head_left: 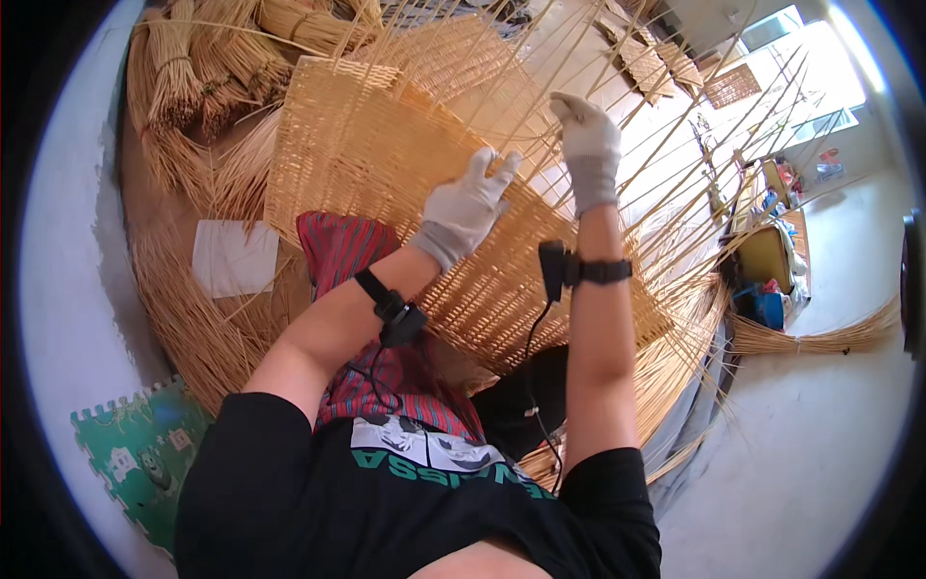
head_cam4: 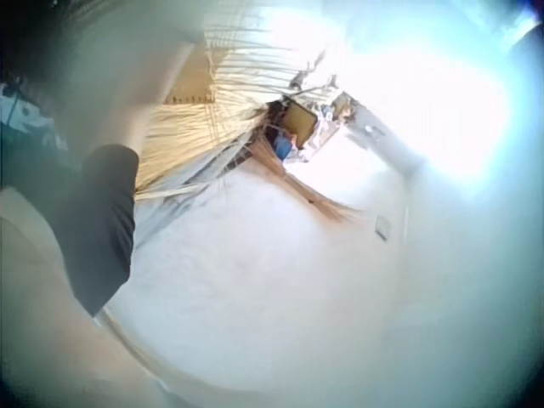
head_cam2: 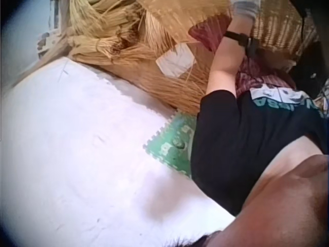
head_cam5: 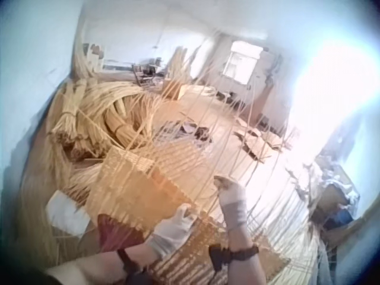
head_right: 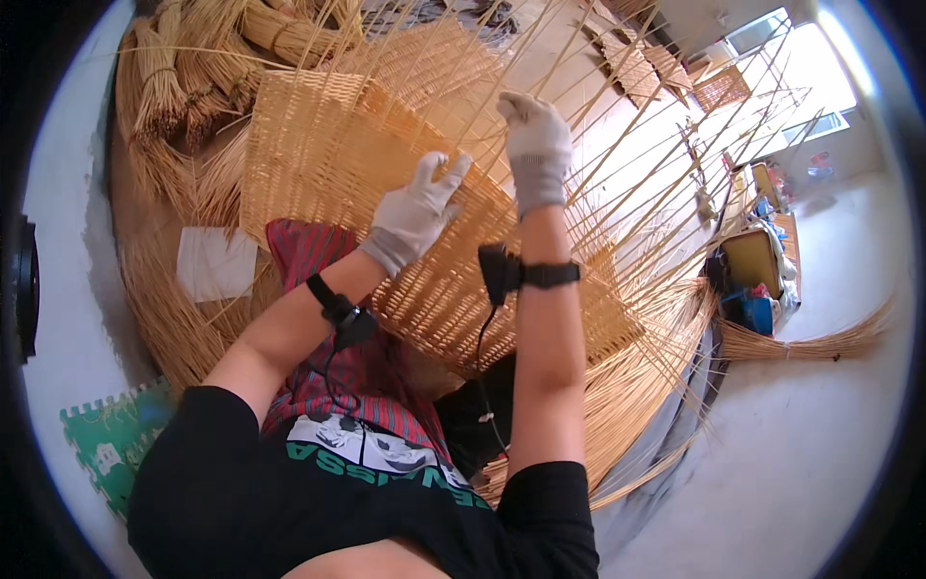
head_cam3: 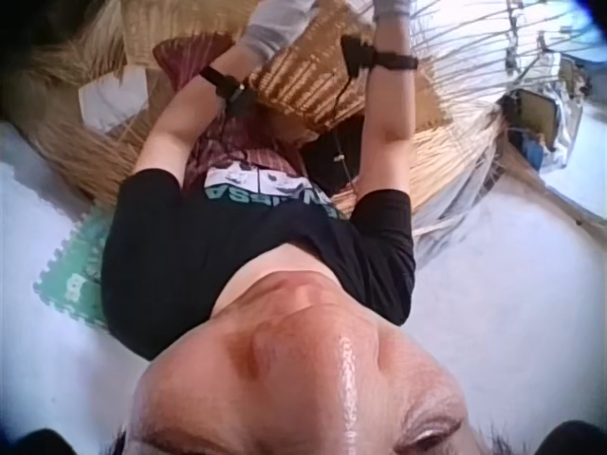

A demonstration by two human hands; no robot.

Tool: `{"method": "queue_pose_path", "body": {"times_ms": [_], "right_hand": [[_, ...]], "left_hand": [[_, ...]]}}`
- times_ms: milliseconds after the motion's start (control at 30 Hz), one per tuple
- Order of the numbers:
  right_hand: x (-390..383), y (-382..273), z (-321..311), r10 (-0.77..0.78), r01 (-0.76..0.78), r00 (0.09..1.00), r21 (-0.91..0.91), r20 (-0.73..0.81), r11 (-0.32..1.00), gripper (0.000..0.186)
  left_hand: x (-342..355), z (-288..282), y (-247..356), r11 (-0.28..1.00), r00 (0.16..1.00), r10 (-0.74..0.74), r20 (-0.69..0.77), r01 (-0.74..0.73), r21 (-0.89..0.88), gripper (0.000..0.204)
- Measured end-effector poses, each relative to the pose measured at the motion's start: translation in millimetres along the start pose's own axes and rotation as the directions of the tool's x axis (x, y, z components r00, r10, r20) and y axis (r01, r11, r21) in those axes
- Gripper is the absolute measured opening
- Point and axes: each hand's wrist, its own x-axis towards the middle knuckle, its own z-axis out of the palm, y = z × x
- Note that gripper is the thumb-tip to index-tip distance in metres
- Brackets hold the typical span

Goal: Measure and weave long bamboo strips into a large basket structure.

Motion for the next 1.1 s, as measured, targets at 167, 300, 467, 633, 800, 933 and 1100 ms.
{"method": "queue_pose_path", "body": {"times_ms": [167, 300, 467, 633, 800, 933, 1100], "right_hand": [[-1.6, 5.2, -19.2, 0.221, -0.235, 0.948, 0.032, 0.229, 0.972, 0.035], [-93.2, 40.0, -52.1, 0.281, -0.323, 0.945, 0.361, 0.164, 0.875, 0.043], [-159.2, 70.4, -54.9, 0.265, -0.228, 0.962, 0.324, -0.073, 0.918, 0.028], [-124.2, 62.6, -61.5, -0.248, 0.178, 0.955, -0.355, -0.162, 0.918, 0.02], [-130.1, 39.2, -53.6, -0.15, 0.077, 0.933, -0.225, -0.326, 0.971, 0.022], [-148.4, 24.3, -31.5, 0.252, -0.208, 0.962, 0.305, -0.11, 0.929, 0.021], [-142.8, 12.8, 13.8, 0.364, -0.417, 0.905, 0.625, 0.221, 0.659, 0.03]], "left_hand": [[0.0, 10.7, 1.1, 0.991, 0.999, 0.025, -0.025, -0.021, 0.131, 0.068], [-0.5, 11.6, -9.5, 0.992, 0.99, 0.091, -0.11, -0.08, 0.101, 0.061], [-2.9, 19.1, 15.7, 0.987, 0.997, 0.071, 0.043, -0.077, 0.144, 0.055], [-10.1, 31.4, 66.5, 0.982, 0.974, 0.179, 0.135, -0.186, 0.043, 0.057], [-11.9, 29.2, 57.7, 0.978, 0.965, 0.207, 0.161, -0.198, -0.074, 0.054], [-11.9, 7.5, 6.9, 0.981, 0.987, 0.134, -0.088, -0.145, -0.125, 0.052], [9.7, -17.4, -29.6, 0.983, 0.976, -0.004, -0.217, -0.035, -0.178, 0.056]]}}
